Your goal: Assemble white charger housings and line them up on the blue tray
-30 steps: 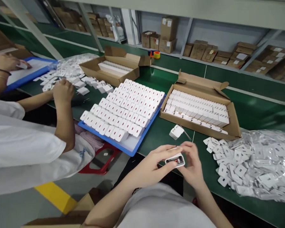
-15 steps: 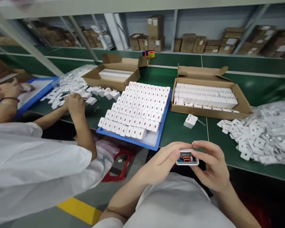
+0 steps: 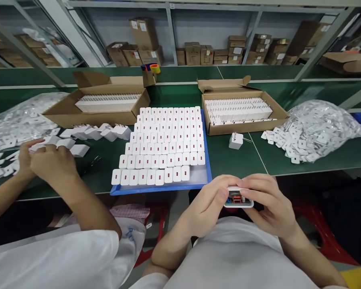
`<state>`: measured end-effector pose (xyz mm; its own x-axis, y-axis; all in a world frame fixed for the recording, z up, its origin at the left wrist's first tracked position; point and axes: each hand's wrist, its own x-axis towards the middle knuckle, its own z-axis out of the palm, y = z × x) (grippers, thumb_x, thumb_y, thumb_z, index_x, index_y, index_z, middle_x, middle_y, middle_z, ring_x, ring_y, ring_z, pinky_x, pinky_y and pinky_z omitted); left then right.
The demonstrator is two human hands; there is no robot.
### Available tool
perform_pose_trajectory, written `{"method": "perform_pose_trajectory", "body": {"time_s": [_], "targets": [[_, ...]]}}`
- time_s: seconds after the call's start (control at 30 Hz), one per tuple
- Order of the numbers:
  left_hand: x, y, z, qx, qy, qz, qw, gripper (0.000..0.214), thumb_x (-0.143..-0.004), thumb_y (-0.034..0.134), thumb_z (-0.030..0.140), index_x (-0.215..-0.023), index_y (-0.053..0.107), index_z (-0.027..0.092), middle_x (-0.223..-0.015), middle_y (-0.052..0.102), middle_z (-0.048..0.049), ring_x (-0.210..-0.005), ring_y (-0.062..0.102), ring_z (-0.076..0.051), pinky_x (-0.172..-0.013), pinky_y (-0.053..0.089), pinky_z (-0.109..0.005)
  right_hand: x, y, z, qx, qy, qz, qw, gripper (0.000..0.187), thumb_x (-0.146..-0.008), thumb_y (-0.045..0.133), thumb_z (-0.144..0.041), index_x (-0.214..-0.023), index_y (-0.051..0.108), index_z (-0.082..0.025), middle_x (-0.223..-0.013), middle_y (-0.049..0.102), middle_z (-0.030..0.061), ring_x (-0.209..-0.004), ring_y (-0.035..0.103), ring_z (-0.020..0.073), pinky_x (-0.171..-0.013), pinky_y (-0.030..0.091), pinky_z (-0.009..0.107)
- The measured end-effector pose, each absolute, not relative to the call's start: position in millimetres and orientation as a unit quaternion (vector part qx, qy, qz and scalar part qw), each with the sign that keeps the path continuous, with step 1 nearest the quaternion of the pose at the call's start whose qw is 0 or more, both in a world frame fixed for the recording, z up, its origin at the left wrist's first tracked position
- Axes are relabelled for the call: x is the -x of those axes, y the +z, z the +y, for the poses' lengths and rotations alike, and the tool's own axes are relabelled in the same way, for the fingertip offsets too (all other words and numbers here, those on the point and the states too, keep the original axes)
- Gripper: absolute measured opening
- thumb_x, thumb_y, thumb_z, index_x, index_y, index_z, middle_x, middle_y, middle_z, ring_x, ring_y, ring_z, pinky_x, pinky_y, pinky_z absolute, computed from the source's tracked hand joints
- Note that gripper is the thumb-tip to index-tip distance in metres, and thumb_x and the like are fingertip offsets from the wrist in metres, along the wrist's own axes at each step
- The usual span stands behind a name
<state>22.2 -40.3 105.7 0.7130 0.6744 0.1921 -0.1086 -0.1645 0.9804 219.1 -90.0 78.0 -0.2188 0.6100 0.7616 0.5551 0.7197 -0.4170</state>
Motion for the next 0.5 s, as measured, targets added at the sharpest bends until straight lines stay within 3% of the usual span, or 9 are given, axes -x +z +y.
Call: {"method": "perform_pose_trajectory", "body": {"time_s": [0.2, 0.37, 0.5], "targets": [[-36.0, 95.9, -27.1, -0.658, 0.306, 0.207, 0.656, 0.04, -0.1, 0.044, 0.046, -0.124, 0.062, 0.019, -0.124, 0.062, -0.0101, -0.111, 0.059, -0.025, -0.097, 0.048, -0.034, -225.2, 79.5, -80.6, 0.377, 0.042, -0.786, 0.488, 0.068, -0.085, 0.061, -0.003, -0.143, 0.041, -0.032, -0.111, 0.073, 0.0036, -0.098, 0.065, 0.0206, -0.081, 0.058, 0.038], [-56.5, 74.9, -13.9, -0.607, 0.347, 0.202, 0.686, 0.024, -0.095, 0.06, 0.034, -0.112, 0.071, 0.021, -0.115, 0.066, -0.0095, -0.108, 0.061, -0.025, -0.095, 0.048, -0.033, -239.8, 75.5, -58.4, 0.366, 0.064, -0.768, 0.521, 0.058, -0.088, 0.064, -0.012, -0.14, 0.044, -0.029, -0.096, 0.072, 0.0032, -0.086, 0.062, 0.0187, -0.076, 0.057, 0.034], [-71.0, 50.4, -6.5, -0.56, 0.371, 0.23, 0.704, 0.024, -0.091, 0.065, 0.036, -0.11, 0.073, 0.024, -0.115, 0.066, -0.0093, -0.103, 0.061, -0.024, -0.091, 0.05, -0.034, -255.4, 66.1, -37.6, 0.337, 0.108, -0.757, 0.549, 0.052, -0.09, 0.065, -0.02, -0.137, 0.047, -0.031, -0.093, 0.068, 0.0025, -0.088, 0.06, 0.0186, -0.076, 0.056, 0.033]]}}
